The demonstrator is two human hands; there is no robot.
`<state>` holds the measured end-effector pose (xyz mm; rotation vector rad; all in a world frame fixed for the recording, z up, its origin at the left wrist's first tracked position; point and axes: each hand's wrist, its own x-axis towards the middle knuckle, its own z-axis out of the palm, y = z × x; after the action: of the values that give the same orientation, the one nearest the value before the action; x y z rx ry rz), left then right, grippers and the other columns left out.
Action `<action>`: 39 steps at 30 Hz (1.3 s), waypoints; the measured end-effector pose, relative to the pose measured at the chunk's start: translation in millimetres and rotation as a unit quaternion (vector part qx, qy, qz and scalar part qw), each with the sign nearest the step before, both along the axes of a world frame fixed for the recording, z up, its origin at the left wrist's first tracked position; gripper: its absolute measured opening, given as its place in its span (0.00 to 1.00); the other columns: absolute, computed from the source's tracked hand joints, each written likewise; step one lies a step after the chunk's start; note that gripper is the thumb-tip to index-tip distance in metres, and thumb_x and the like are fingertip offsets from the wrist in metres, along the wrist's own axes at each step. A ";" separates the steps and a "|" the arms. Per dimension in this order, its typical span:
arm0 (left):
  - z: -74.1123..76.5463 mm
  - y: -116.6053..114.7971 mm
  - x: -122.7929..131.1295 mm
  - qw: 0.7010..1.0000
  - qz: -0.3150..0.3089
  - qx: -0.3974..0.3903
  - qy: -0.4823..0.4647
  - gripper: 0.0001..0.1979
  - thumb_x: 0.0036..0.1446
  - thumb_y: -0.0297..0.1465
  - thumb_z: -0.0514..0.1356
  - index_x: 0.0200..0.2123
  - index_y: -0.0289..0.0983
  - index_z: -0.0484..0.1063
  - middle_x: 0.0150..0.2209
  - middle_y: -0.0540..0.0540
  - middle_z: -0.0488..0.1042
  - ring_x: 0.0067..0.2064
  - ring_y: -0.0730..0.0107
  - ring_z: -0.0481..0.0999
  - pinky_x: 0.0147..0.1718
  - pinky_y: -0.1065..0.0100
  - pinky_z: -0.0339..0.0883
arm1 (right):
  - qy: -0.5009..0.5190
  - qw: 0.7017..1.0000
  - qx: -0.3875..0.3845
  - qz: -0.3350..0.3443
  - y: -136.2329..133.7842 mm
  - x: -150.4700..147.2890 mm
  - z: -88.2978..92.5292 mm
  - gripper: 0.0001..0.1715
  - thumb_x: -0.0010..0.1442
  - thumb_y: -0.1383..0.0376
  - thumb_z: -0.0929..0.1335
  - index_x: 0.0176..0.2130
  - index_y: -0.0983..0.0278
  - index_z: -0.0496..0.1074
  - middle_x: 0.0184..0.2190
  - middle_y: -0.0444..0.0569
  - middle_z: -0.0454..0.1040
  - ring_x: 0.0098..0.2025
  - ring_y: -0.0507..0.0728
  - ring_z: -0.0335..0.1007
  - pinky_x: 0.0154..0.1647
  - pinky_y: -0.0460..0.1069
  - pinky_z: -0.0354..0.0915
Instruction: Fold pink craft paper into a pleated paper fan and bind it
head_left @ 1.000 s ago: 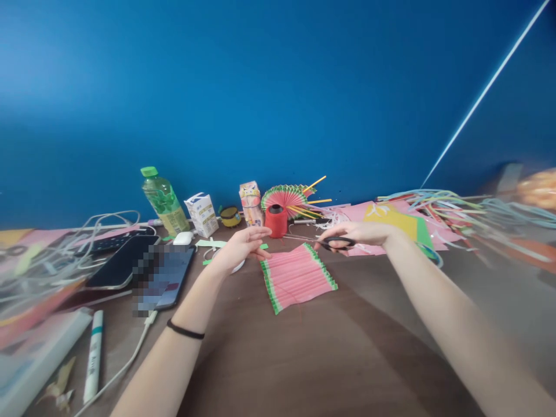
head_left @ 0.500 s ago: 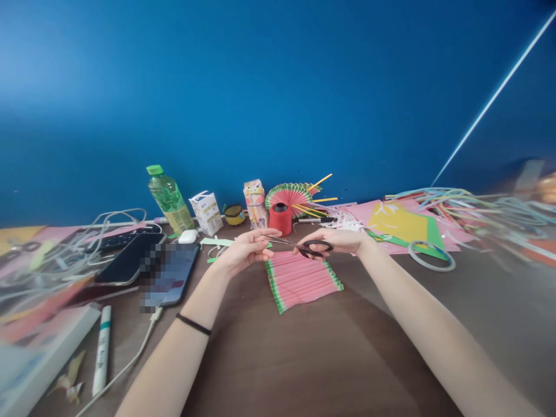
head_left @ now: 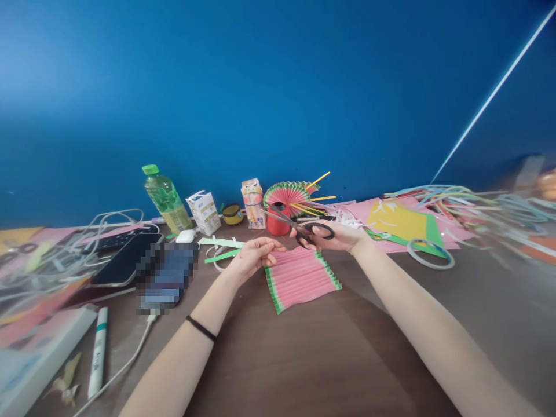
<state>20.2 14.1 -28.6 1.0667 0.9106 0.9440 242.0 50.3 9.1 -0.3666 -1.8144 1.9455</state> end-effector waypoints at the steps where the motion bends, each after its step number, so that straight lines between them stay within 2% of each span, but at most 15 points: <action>1: -0.3 0.0 0.9 1.000 0.003 0.004 0.004 0.04 0.53 0.24 0.56 0.30 0.30 0.71 0.34 0.41 0.77 0.19 0.84 0.69 0.20 0.81 0.64 | 0.003 1.000 0.001 -0.001 -0.2 0.2 1.0 0.30 0.48 0.49 0.68 0.42 0.69 0.66 0.27 0.44 0.63 0.25 0.48 0.54 0.25 0.44 0.51; 5: 0.0 -0.6 3.4 0.999 0.019 -0.007 0.028 0.04 0.53 0.24 0.56 0.29 0.31 0.71 0.33 0.42 0.77 0.21 0.82 0.70 0.22 0.79 0.65 | 0.009 1.000 0.018 0.002 -0.2 3.3 2.2 0.32 0.49 0.48 0.67 0.44 0.69 0.65 0.26 0.45 0.63 0.24 0.48 0.54 0.24 0.44 0.51; 11: -0.3 2.8 -1.4 0.999 0.040 0.024 -0.005 0.07 0.52 0.25 0.57 0.35 0.31 0.72 0.42 0.39 0.75 0.32 0.73 0.76 0.33 0.73 0.69 | -0.073 0.989 0.108 0.064 -2.5 23.6 9.8 0.35 0.49 0.46 0.66 0.44 0.72 0.68 0.26 0.46 0.63 0.24 0.48 0.56 0.24 0.44 0.54; 14: 2.8 8.4 -7.2 0.996 0.070 0.009 -0.050 0.12 0.51 0.22 0.53 0.38 0.30 0.71 0.44 0.37 0.74 0.37 0.67 0.77 0.38 0.68 0.70 | -0.175 0.965 0.150 0.125 -7.1 34.7 18.3 0.33 0.48 0.47 0.68 0.43 0.70 0.71 0.27 0.47 0.65 0.27 0.48 0.59 0.28 0.44 0.57; 17: 10.3 12.8 -13.2 0.989 0.114 -0.017 -0.092 0.15 0.54 0.26 0.47 0.38 0.29 0.71 0.47 0.35 0.72 0.42 0.65 0.76 0.43 0.66 0.68 | -0.263 0.939 0.161 0.152 -17.6 35.2 27.7 0.29 0.46 0.52 0.70 0.43 0.68 0.73 0.33 0.50 0.69 0.31 0.50 0.62 0.30 0.43 0.60; 20: 17.4 13.6 -18.3 0.983 0.152 -0.024 -0.103 0.14 0.55 0.27 0.47 0.36 0.29 0.71 0.48 0.36 0.71 0.44 0.66 0.75 0.43 0.68 0.69 | -0.311 0.923 0.139 0.179 -32.7 22.6 35.2 0.28 0.47 0.53 0.70 0.44 0.68 0.72 0.36 0.51 0.71 0.29 0.49 0.63 0.26 0.42 0.61; 23: 20.2 12.0 -21.7 0.983 0.169 -0.005 -0.075 0.09 0.52 0.23 0.53 0.36 0.30 0.71 0.47 0.38 0.72 0.42 0.68 0.75 0.40 0.71 0.70 | -0.365 0.894 0.146 0.218 -43.8 7.3 38.6 0.24 0.49 0.55 0.69 0.43 0.67 0.73 0.29 0.46 0.71 0.23 0.46 0.60 0.21 0.40 0.58; 25: 20.9 10.6 -22.7 0.986 0.159 0.009 -0.057 0.11 0.51 0.19 0.53 0.37 0.30 0.70 0.47 0.37 0.72 0.40 0.70 0.76 0.37 0.74 0.71 | -0.398 0.884 0.149 0.196 -44.3 3.0 37.3 0.23 0.49 0.55 0.69 0.41 0.67 0.73 0.25 0.44 0.68 0.21 0.45 0.59 0.19 0.40 0.57; 28: 23.1 8.0 -22.8 0.992 0.121 0.014 -0.031 0.13 0.50 0.17 0.53 0.39 0.30 0.70 0.49 0.37 0.70 0.33 0.73 0.77 0.31 0.76 0.71 | -0.376 0.908 0.153 0.100 -35.0 8.5 29.3 0.22 0.51 0.55 0.67 0.41 0.67 0.72 0.24 0.43 0.66 0.20 0.44 0.58 0.18 0.40 0.53; 31: 25.9 4.8 -22.4 0.998 0.059 0.019 -0.025 0.14 0.49 0.17 0.55 0.41 0.31 0.70 0.52 0.38 0.68 0.29 0.76 0.77 0.26 0.78 0.71 | -0.282 0.951 0.121 0.027 -22.7 18.6 16.8 0.24 0.56 0.52 0.62 0.41 0.69 0.69 0.23 0.43 0.64 0.21 0.45 0.57 0.18 0.41 0.50; 34: 25.4 2.9 -22.4 0.999 -0.002 0.013 -0.041 0.15 0.50 0.19 0.56 0.43 0.32 0.70 0.52 0.39 0.67 0.29 0.78 0.76 0.26 0.80 0.70 | -0.209 0.974 0.086 0.009 -15.4 21.9 5.3 0.26 0.56 0.50 0.62 0.42 0.70 0.67 0.25 0.45 0.64 0.23 0.46 0.58 0.18 0.42 0.49; 39: 17.9 3.9 -20.8 0.997 -0.046 0.001 -0.067 0.18 0.50 0.20 0.58 0.46 0.34 0.70 0.54 0.41 0.66 0.31 0.79 0.76 0.29 0.81 0.71 | -0.199 0.978 0.062 0.018 -9.9 15.2 -7.8 0.24 0.57 0.51 0.63 0.41 0.70 0.66 0.25 0.45 0.65 0.21 0.45 0.55 0.19 0.43 0.51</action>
<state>-0.6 18.0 -10.7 1.0248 0.7443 0.9278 257.2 40.4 1.3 -0.7295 -2.1908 1.8671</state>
